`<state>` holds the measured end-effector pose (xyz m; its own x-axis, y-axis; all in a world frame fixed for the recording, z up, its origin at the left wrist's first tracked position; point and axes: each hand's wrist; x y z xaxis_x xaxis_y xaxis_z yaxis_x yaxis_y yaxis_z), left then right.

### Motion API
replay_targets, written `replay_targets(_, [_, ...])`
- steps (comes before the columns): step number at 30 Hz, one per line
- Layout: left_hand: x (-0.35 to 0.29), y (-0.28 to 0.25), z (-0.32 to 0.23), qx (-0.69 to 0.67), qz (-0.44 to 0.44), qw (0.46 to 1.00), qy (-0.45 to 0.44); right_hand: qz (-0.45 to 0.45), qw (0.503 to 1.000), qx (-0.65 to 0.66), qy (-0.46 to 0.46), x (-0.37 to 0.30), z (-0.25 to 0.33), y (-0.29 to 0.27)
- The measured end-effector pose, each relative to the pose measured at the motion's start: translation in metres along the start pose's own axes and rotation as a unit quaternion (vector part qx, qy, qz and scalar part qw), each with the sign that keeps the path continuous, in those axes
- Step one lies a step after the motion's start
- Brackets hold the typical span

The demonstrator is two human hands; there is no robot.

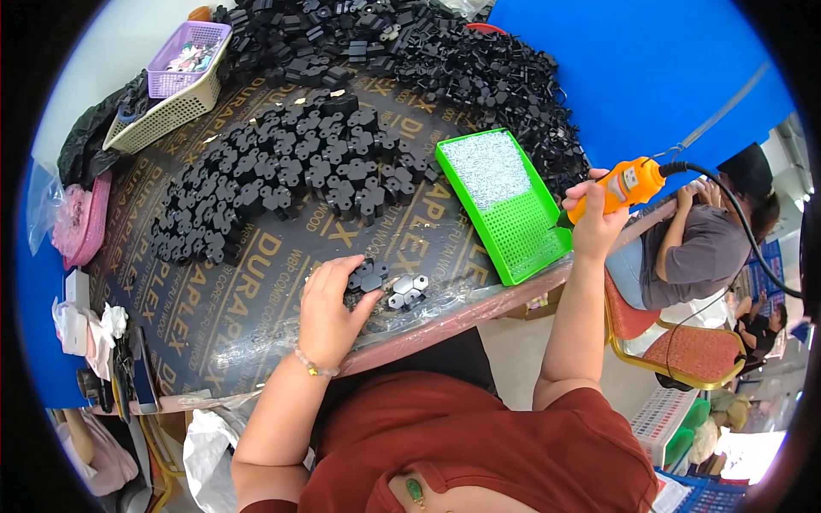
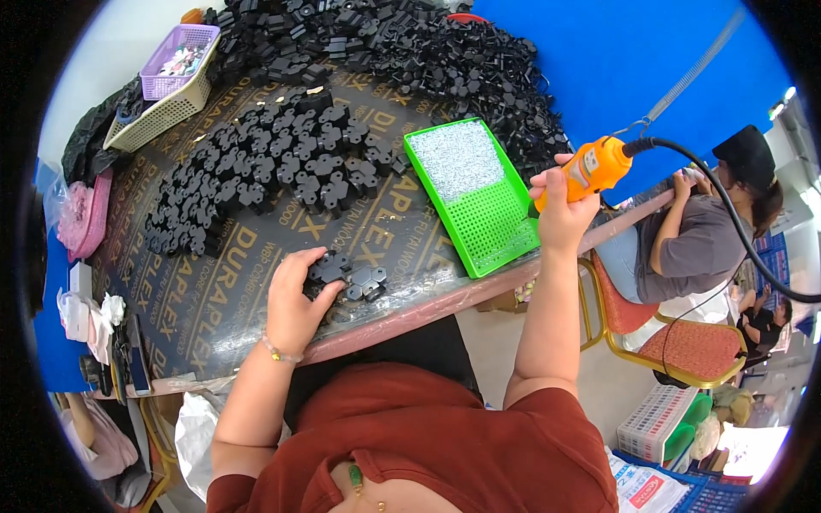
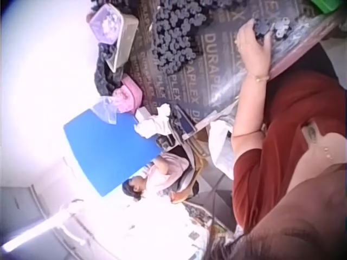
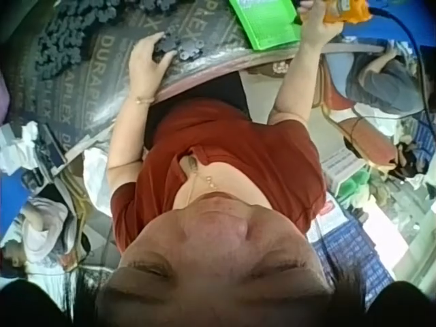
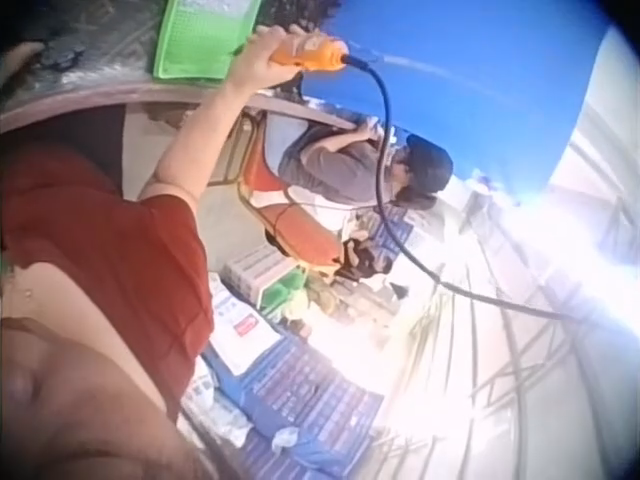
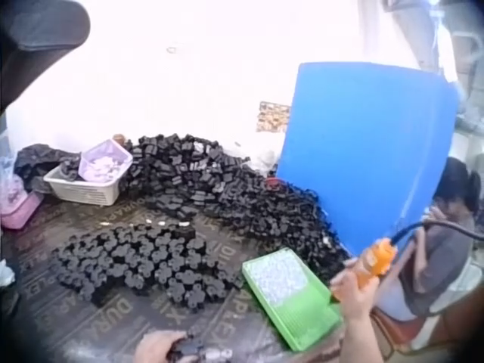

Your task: Using an electric screwdriver to join black plastic components on a factory assembly line.

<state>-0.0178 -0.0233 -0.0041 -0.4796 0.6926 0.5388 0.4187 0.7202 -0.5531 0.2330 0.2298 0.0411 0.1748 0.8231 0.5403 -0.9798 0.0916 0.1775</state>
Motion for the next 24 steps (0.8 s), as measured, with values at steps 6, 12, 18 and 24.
replay_targets(6, [-0.001,0.0,0.0,0.001,0.005,1.0,-0.004,0.0,1.0,0.014,-0.014,-0.003,0.002,-0.002])
replay_targets(12, [-0.002,0.0,-0.002,-0.021,0.0,0.998,-0.054,0.06,0.978,0.195,-0.043,-0.021,0.056,0.024])
replay_targets(18, [-0.003,-0.001,0.006,-0.035,0.011,0.998,-0.058,0.249,0.924,0.279,0.074,-0.087,0.09,0.103])
replay_targets(24, [-0.001,-0.003,0.009,-0.054,0.005,0.998,-0.032,0.328,0.863,0.323,0.209,-0.122,0.101,0.148])
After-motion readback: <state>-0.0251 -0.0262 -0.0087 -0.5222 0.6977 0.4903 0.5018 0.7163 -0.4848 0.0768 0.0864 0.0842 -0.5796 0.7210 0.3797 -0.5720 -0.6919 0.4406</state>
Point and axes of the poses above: each hand's wrist, its own x-axis towards the middle knuckle, its own y-axis out of the palm, z = x × y, and after that the axes turned 14 degrees about -z, right-handed
